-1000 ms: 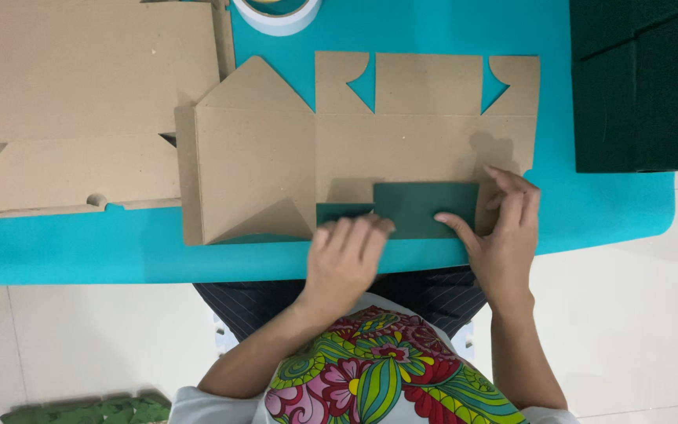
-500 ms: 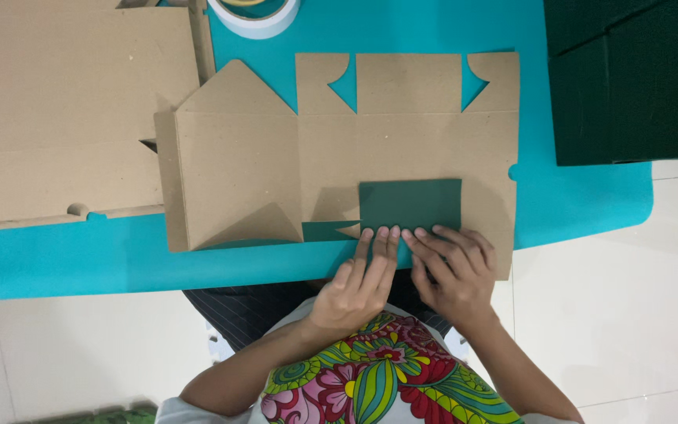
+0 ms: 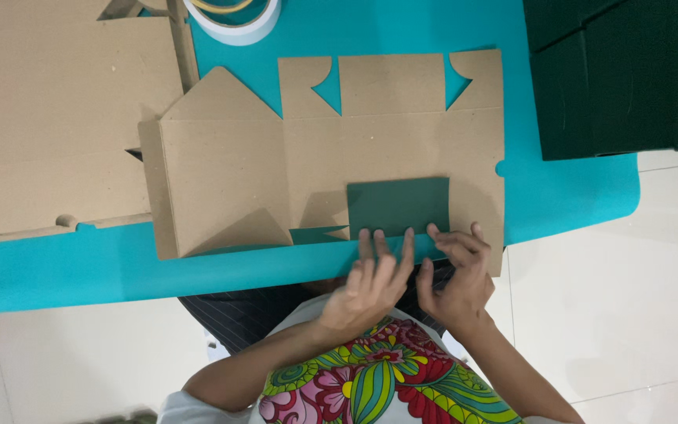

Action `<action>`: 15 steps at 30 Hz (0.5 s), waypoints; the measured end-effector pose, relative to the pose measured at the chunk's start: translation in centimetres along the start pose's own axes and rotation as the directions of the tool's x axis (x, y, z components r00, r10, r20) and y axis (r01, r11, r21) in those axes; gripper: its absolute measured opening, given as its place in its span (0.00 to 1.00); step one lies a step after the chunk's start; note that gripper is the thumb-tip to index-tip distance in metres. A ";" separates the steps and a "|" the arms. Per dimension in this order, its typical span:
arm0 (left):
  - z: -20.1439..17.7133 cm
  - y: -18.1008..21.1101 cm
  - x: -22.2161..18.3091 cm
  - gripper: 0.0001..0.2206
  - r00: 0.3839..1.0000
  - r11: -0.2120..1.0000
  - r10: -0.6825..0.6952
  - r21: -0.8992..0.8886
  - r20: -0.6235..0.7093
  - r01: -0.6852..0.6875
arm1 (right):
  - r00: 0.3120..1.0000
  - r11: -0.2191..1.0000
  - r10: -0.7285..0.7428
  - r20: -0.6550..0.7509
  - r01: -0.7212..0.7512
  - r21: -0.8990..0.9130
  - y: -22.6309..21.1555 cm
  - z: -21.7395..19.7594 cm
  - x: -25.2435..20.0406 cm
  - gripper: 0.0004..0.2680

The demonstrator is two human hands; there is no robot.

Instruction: The person folds a green cardboard box by hand at a table, tucking the flaps and lid together, then places it onto a stack with others.

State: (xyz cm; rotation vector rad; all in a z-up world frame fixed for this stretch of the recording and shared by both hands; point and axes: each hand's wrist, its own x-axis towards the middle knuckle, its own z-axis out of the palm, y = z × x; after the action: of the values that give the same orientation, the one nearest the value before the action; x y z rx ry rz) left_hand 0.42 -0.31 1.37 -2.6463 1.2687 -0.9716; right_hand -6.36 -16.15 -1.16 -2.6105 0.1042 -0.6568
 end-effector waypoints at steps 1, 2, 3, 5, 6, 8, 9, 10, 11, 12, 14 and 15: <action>0.4 0.4 0.3 0.18 1.000 1.000 0.000 0.002 -0.001 0.000 | 1.000 1.000 -0.001 -0.001 0.001 0.001 0.2 -0.3 0.3 0.12; 0.8 0.8 0.5 0.15 0.998 0.992 0.065 -0.111 0.009 -0.064 | 0.999 0.995 0.008 0.038 -0.011 0.099 0.3 -0.7 0.5 0.13; 1.1 1.3 0.7 0.14 0.991 0.967 0.131 -0.223 0.011 -0.125 | 0.997 0.980 0.012 0.079 -0.028 0.196 0.5 -1.0 0.7 0.13; 1.0 1.3 1.5 0.15 0.994 0.969 0.106 -0.223 -0.020 -0.108 | 0.993 0.962 -0.017 0.120 -0.016 0.271 1.3 -2.5 1.3 0.16; 1.0 1.3 2.0 0.15 0.995 0.971 0.083 -0.220 -0.051 -0.092 | 0.987 0.938 -0.051 0.155 -0.006 0.347 1.6 -3.2 1.6 0.19; 1.0 1.3 2.4 0.17 0.995 0.980 0.064 -0.186 -0.071 -0.077 | 0.967 0.976 -0.102 0.235 0.052 0.210 2.0 -5.2 2.5 0.27; 1.1 1.4 2.6 0.18 0.995 0.987 0.045 -0.153 -0.088 -0.058 | 0.937 0.990 -0.137 0.322 0.119 0.076 2.2 -6.2 2.9 0.36; 1.3 1.5 2.5 0.18 0.995 0.986 0.046 -0.153 -0.088 -0.059 | 0.937 0.990 -0.136 0.322 0.118 0.075 2.7 -6.6 3.2 0.36; 1.5 1.6 2.5 0.18 0.993 0.990 0.061 -0.117 -0.098 -0.073 | 0.923 0.991 -0.123 0.364 0.133 -0.003 3.1 -7.1 3.5 0.33; 1.7 1.6 2.5 0.18 0.991 0.993 0.078 -0.080 -0.109 -0.087 | 0.910 0.985 -0.105 0.402 0.150 -0.083 3.6 -7.6 3.8 0.30; 1.4 1.3 2.7 0.17 0.990 0.992 0.102 -0.061 -0.099 -0.108 | 0.922 0.990 -0.090 0.376 0.124 -0.067 3.5 -8.1 4.3 0.25; 1.3 1.2 2.8 0.16 0.988 0.991 0.125 -0.041 -0.086 -0.129 | 0.933 0.994 -0.075 0.353 0.098 -0.047 3.5 -8.3 4.6 0.21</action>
State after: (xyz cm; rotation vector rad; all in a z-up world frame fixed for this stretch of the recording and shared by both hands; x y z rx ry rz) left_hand 1.61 -3.32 1.43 -2.5455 1.4740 -1.0556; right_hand -6.09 -23.39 5.85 -2.7615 -0.1027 -0.2078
